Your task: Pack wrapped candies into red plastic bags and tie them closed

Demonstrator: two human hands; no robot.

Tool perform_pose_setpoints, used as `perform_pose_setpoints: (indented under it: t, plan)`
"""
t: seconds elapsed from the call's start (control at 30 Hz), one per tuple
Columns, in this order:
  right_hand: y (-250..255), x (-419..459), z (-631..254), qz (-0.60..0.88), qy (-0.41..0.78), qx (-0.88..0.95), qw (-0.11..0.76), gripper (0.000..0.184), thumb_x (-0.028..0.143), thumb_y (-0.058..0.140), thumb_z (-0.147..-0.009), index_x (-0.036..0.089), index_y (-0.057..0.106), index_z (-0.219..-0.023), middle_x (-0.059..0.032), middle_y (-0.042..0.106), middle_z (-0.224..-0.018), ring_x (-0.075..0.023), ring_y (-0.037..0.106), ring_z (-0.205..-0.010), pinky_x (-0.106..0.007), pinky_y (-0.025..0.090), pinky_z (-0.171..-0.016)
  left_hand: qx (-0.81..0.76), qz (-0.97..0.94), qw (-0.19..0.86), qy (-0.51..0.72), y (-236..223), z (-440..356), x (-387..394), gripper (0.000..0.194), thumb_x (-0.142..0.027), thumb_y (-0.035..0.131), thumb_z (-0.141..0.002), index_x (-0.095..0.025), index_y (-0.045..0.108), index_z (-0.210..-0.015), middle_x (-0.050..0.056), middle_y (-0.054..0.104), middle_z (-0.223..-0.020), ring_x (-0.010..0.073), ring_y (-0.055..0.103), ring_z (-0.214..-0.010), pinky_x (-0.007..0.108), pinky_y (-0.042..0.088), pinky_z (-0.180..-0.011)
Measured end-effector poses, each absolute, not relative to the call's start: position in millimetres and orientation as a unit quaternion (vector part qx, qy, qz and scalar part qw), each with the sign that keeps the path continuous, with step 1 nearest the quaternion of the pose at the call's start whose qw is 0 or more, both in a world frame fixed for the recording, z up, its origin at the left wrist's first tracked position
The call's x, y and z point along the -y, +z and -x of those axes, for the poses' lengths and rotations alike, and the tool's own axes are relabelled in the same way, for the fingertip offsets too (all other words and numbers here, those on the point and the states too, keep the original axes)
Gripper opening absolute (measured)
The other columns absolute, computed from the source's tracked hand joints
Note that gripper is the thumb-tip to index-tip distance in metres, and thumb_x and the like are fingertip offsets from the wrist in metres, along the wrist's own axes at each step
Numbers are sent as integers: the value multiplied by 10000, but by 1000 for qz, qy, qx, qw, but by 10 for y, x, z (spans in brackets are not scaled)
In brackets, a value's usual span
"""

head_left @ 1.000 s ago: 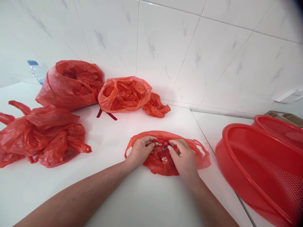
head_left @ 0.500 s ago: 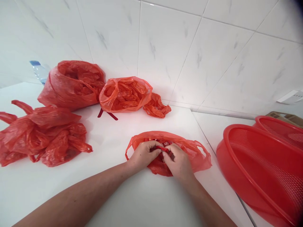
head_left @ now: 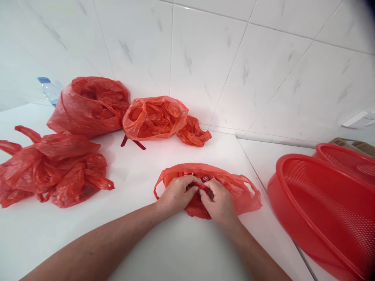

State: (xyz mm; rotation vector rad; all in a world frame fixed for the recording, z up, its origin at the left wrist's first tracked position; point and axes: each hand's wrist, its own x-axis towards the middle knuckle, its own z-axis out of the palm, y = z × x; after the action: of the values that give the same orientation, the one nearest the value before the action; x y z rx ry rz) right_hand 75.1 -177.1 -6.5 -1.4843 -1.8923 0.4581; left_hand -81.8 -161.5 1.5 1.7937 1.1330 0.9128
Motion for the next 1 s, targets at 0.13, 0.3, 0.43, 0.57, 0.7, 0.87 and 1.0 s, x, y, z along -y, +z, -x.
perform_pose_setpoints:
  t: [0.13,0.3,0.43,0.57,0.7,0.87,1.0]
  plan:
    - [-41,1777,-753,570,173,724,347,89,241,490,-811,216,501,-727,-12,562,-758,-158,524,-685,-283,420,-610,-450,-715,380,377,23,804,1641,243,-152,446,-821,-253,654,-897,-25,688,-889,145,618,-800,253,486,-717]
    - [-17,1786,-745,573,182,719,349,83,232,488,-808,211,521,-735,-3,563,-761,-144,526,-670,-271,422,-614,-452,-734,342,373,37,792,1654,255,-145,451,-824,-270,654,-917,-44,691,-904,134,622,-817,251,493,-736]
    - [8,1786,-753,578,204,708,351,94,252,487,-814,213,533,-742,-5,578,-758,-148,531,-660,-275,425,-619,-449,-734,344,375,8,799,1641,272,-157,447,-838,-279,654,-965,-45,694,-942,132,631,-847,249,499,-764]
    - [50,1742,-847,595,253,662,378,130,331,493,-830,218,543,-788,6,589,-718,-146,519,-618,-266,422,-589,-487,-693,350,400,-40,851,1578,306,-203,445,-857,-269,597,-1114,-33,694,-993,139,628,-946,263,489,-855]
    - [66,1661,-999,645,241,608,395,179,391,500,-824,224,547,-781,11,609,-703,-152,523,-612,-262,395,-572,-528,-690,287,403,-50,919,1486,296,-204,455,-848,-277,603,-1094,-38,673,-1070,153,607,-1010,293,477,-896]
    - [57,1626,-1080,661,224,605,383,195,403,473,-831,231,558,-793,21,608,-675,-149,515,-591,-258,363,-557,-505,-720,213,426,-44,937,1427,362,-112,433,-822,-274,598,-1100,-33,623,-1153,149,544,-1118,299,436,-973]
    - [61,1625,-1075,666,212,612,371,233,424,451,-841,230,544,-753,44,534,-562,-140,461,-514,-259,342,-526,-497,-731,195,424,-77,935,1421,418,-73,399,-815,-275,582,-1132,-30,597,-1194,139,529,-1135,296,433,-980]
